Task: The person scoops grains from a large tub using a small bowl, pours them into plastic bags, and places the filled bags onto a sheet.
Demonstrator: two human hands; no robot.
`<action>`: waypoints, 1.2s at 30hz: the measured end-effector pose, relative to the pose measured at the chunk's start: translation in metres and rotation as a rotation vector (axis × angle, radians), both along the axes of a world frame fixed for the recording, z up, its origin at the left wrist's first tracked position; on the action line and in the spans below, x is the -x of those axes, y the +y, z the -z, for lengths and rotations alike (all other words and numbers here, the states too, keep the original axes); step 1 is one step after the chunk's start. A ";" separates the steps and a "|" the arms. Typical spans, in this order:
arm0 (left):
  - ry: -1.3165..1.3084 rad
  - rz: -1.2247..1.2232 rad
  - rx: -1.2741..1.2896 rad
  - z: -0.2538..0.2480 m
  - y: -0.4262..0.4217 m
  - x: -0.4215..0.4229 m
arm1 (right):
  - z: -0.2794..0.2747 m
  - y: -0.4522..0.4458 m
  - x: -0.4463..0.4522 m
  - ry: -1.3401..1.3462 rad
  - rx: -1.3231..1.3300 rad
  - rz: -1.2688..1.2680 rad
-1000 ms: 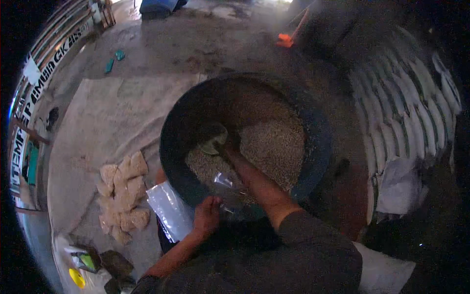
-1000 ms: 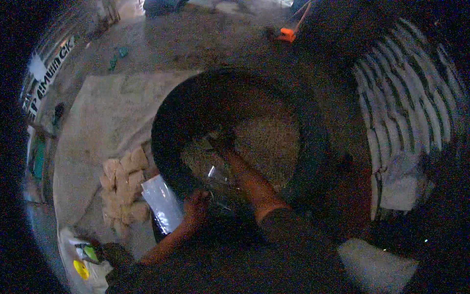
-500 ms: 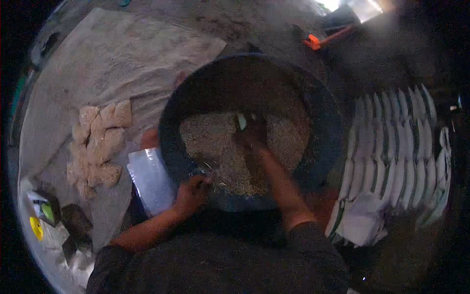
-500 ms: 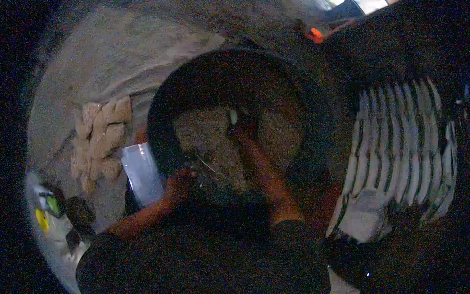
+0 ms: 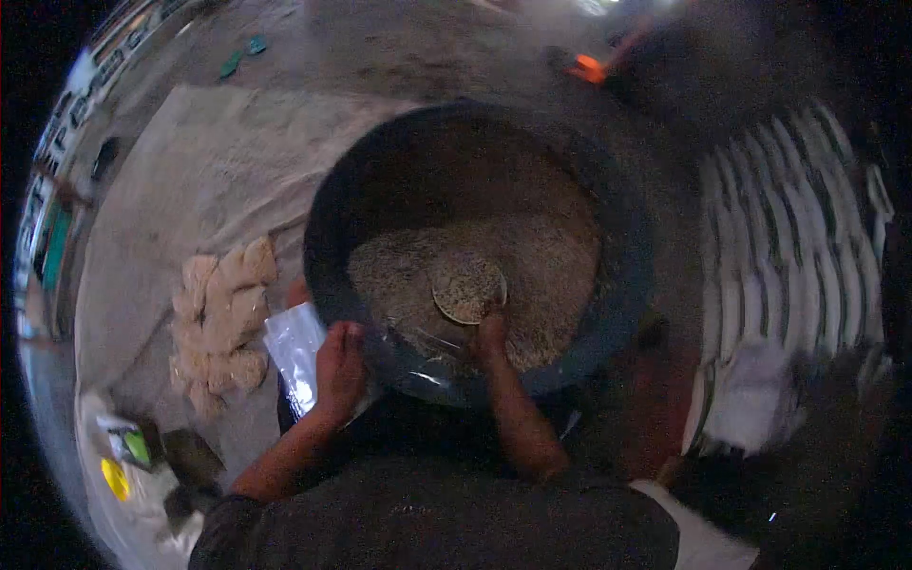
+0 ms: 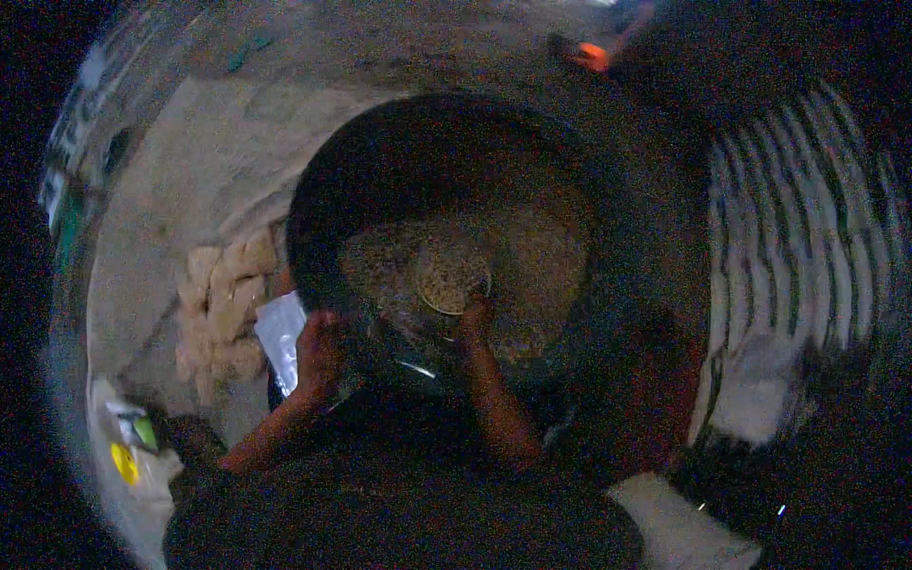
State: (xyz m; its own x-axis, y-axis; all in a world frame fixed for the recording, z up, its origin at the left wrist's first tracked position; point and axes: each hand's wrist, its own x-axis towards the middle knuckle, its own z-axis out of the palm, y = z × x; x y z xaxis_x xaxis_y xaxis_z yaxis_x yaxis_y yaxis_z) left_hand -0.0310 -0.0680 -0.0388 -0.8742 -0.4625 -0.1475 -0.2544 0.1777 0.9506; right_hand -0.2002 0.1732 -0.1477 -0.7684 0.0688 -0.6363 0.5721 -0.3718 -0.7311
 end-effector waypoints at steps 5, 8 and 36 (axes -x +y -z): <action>0.101 0.245 0.049 0.006 -0.008 0.050 | -0.001 0.053 -0.019 0.125 0.164 0.037; 0.116 0.198 0.577 0.081 -0.011 0.097 | -0.104 0.039 -0.041 0.201 0.439 -0.096; 0.183 0.548 -0.442 0.034 0.069 0.107 | -0.135 0.070 -0.024 -0.146 0.080 -0.634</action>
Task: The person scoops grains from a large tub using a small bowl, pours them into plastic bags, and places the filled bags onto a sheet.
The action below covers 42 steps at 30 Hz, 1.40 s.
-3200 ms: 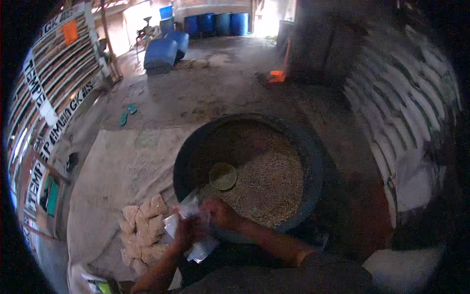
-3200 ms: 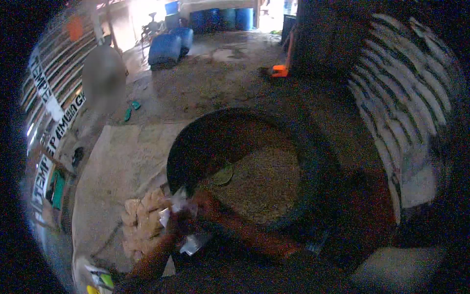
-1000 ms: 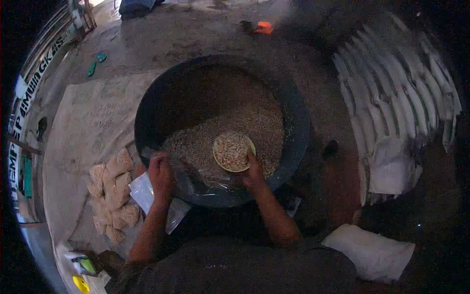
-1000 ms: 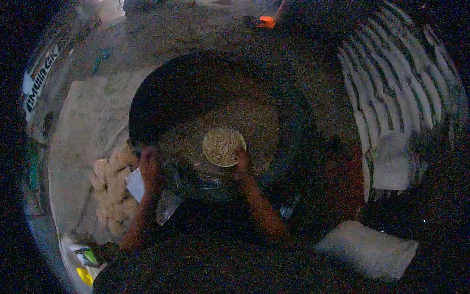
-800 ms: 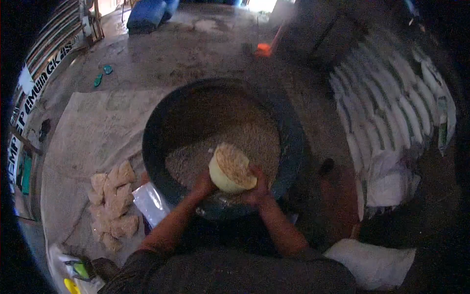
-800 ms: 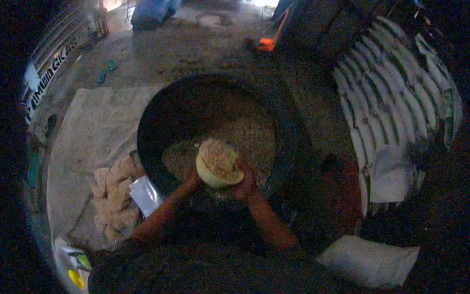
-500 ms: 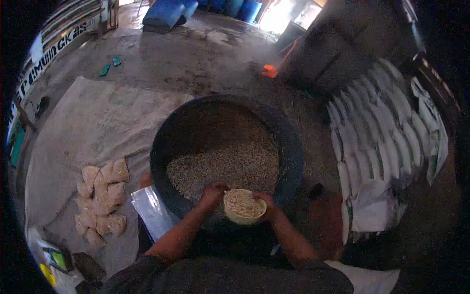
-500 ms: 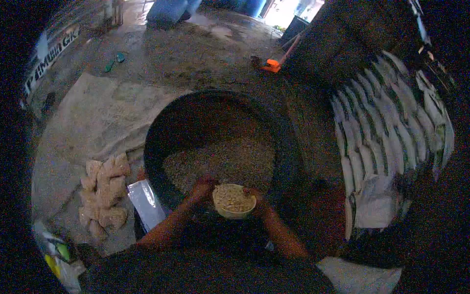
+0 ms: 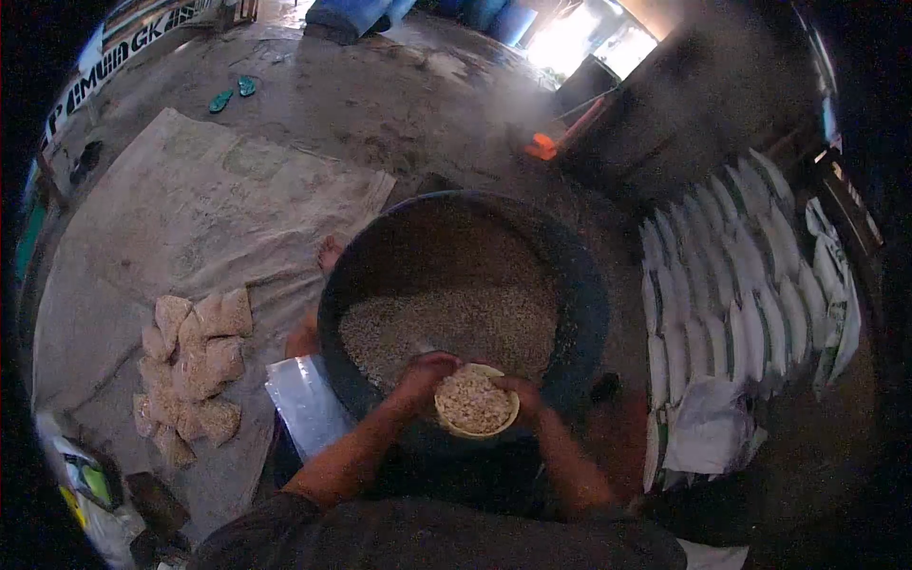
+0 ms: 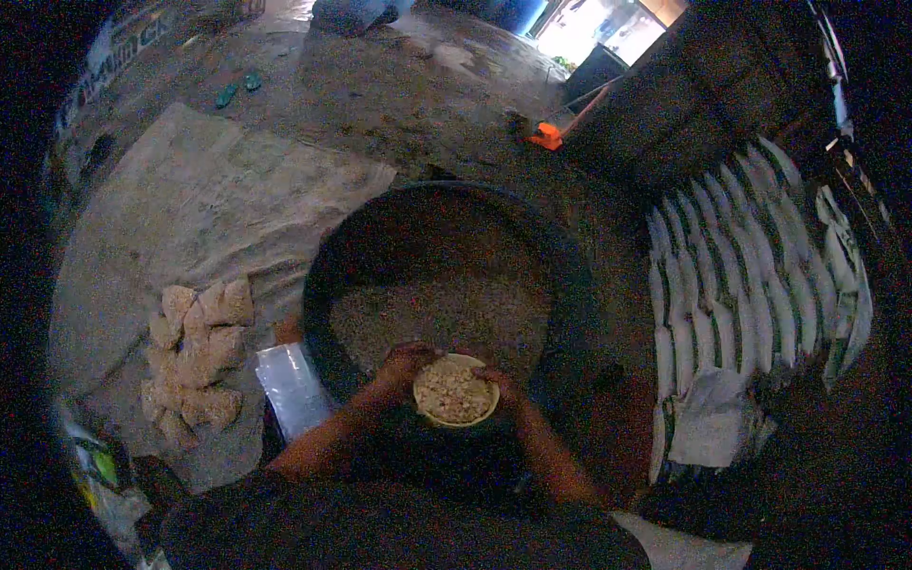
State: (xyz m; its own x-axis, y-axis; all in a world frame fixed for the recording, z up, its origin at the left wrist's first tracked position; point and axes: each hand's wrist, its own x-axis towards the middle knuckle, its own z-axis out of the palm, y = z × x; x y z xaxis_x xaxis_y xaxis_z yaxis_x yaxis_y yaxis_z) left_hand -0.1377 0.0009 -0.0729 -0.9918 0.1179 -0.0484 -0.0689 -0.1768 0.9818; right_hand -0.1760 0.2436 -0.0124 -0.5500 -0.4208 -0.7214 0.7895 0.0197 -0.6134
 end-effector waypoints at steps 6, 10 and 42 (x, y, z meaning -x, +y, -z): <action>0.045 0.151 0.140 0.001 0.018 -0.008 | 0.022 0.028 0.048 -0.098 -0.261 -0.154; 0.216 -0.171 0.330 0.014 0.053 -0.028 | 0.032 0.021 0.069 0.020 -0.520 -0.469; -0.086 -0.464 0.137 0.053 0.060 -0.023 | 0.219 0.032 0.020 1.181 -1.378 -0.933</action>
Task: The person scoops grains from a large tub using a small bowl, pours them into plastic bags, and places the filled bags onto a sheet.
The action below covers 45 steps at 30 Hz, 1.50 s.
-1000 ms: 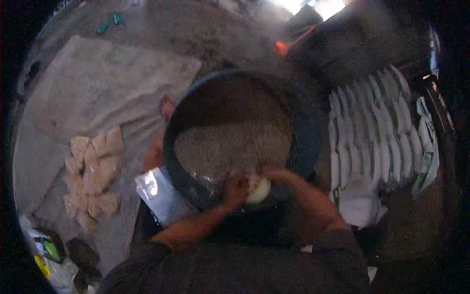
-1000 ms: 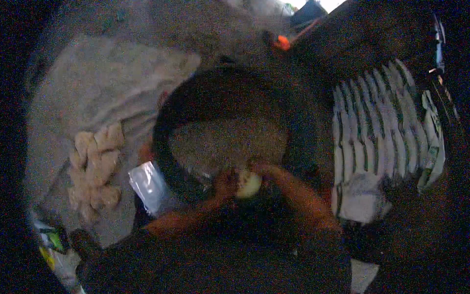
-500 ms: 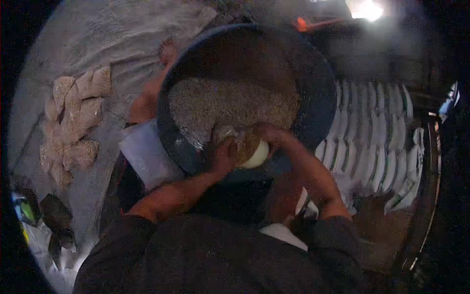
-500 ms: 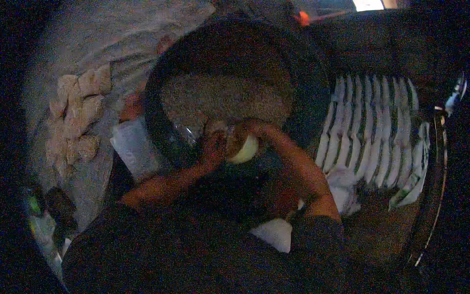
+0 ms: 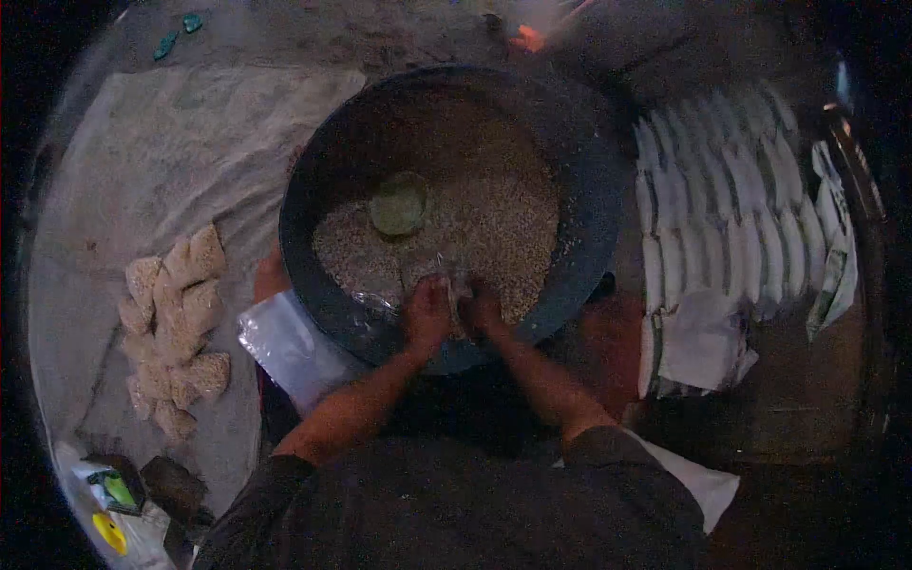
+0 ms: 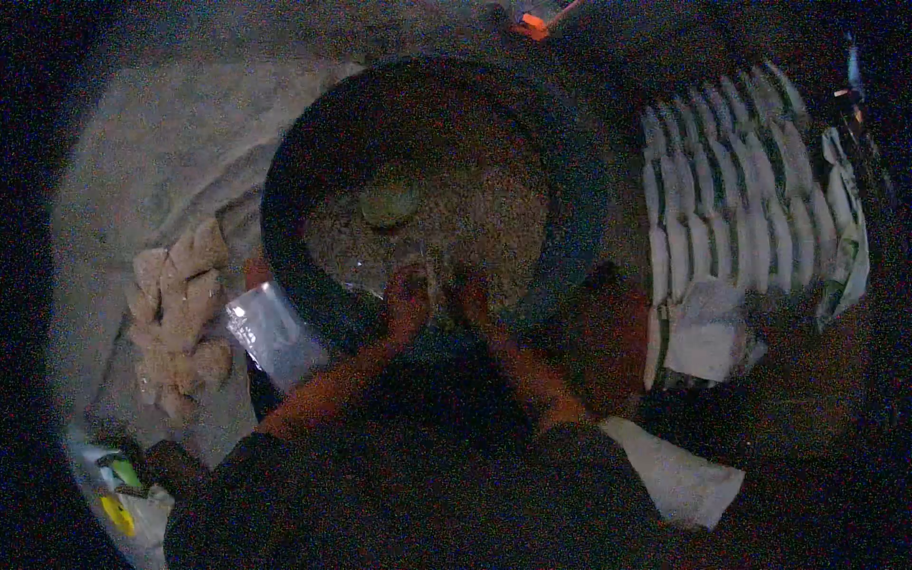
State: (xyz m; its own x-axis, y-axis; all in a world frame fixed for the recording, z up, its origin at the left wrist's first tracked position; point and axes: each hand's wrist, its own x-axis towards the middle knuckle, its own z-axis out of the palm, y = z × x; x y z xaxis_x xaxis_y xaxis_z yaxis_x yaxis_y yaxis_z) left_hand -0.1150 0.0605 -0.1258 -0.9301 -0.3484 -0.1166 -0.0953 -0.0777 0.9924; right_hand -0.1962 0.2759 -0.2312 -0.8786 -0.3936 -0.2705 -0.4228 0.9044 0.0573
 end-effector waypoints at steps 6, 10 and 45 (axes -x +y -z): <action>-0.025 0.050 0.290 0.021 0.006 -0.004 | -0.074 -0.020 -0.018 -0.816 1.426 0.704; 0.123 -0.086 0.009 0.004 0.020 -0.006 | -0.135 -0.070 -0.033 -0.694 1.196 0.600; 0.416 -0.187 0.405 -0.168 -0.055 0.002 | -0.175 -0.123 -0.058 -1.107 2.173 0.340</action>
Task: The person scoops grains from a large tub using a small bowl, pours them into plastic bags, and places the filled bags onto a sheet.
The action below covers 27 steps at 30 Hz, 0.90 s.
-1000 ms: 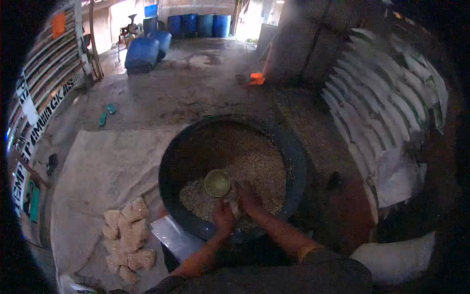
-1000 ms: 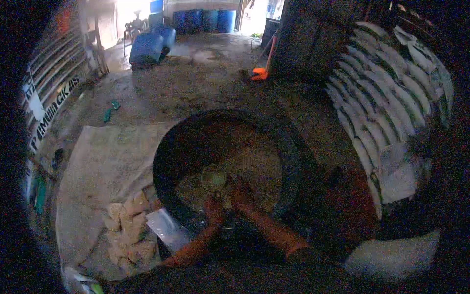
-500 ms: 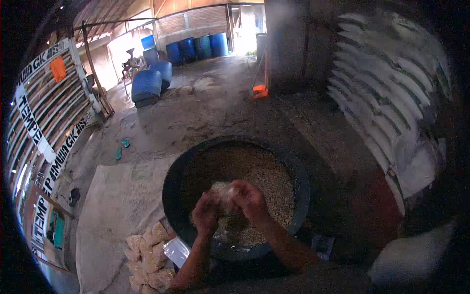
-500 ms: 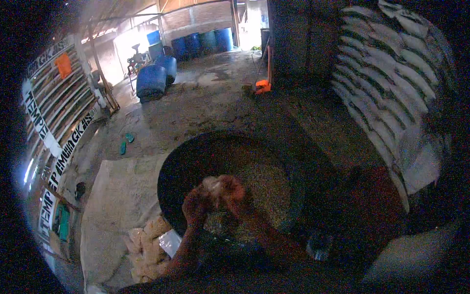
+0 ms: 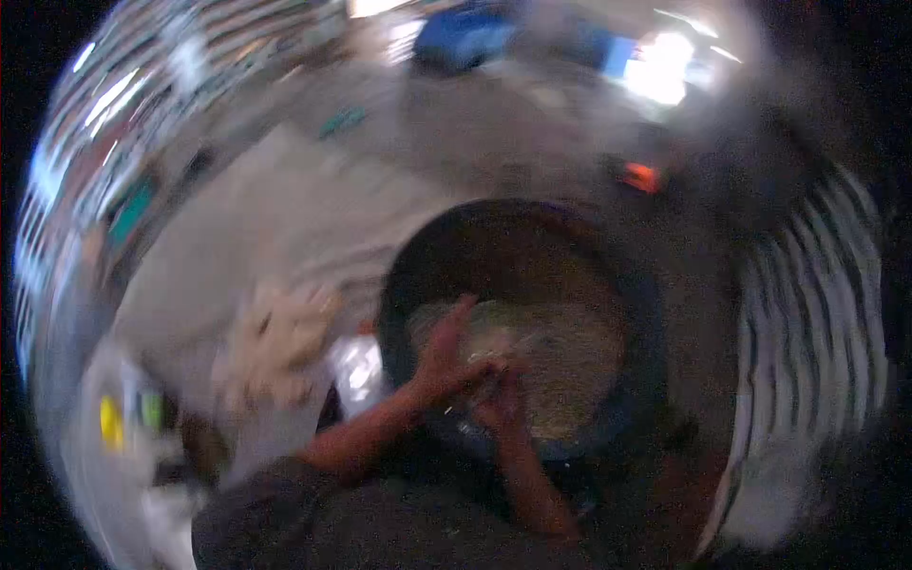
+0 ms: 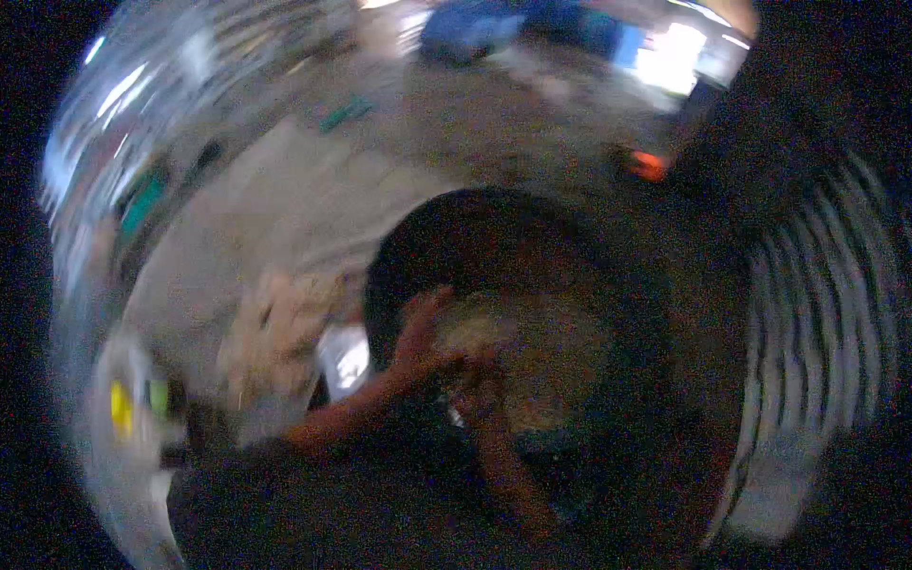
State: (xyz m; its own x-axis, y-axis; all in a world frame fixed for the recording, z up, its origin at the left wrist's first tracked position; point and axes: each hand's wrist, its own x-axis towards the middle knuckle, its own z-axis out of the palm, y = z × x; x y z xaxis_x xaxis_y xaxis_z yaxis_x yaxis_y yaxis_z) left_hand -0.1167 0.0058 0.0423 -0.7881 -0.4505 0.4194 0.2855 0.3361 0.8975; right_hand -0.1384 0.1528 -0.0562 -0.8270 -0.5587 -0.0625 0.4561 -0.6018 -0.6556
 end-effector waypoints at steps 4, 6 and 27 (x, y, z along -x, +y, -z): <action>-0.116 0.015 0.123 0.034 -0.092 -0.072 | -0.087 -0.058 -0.030 -0.024 0.085 -0.459; 0.119 -0.148 0.299 -0.001 -0.133 -0.102 | -0.014 -0.049 -0.007 -0.035 -0.563 -0.391; -0.192 -0.426 0.405 0.116 -0.236 -0.090 | -0.022 -0.020 0.005 0.786 -1.401 -0.219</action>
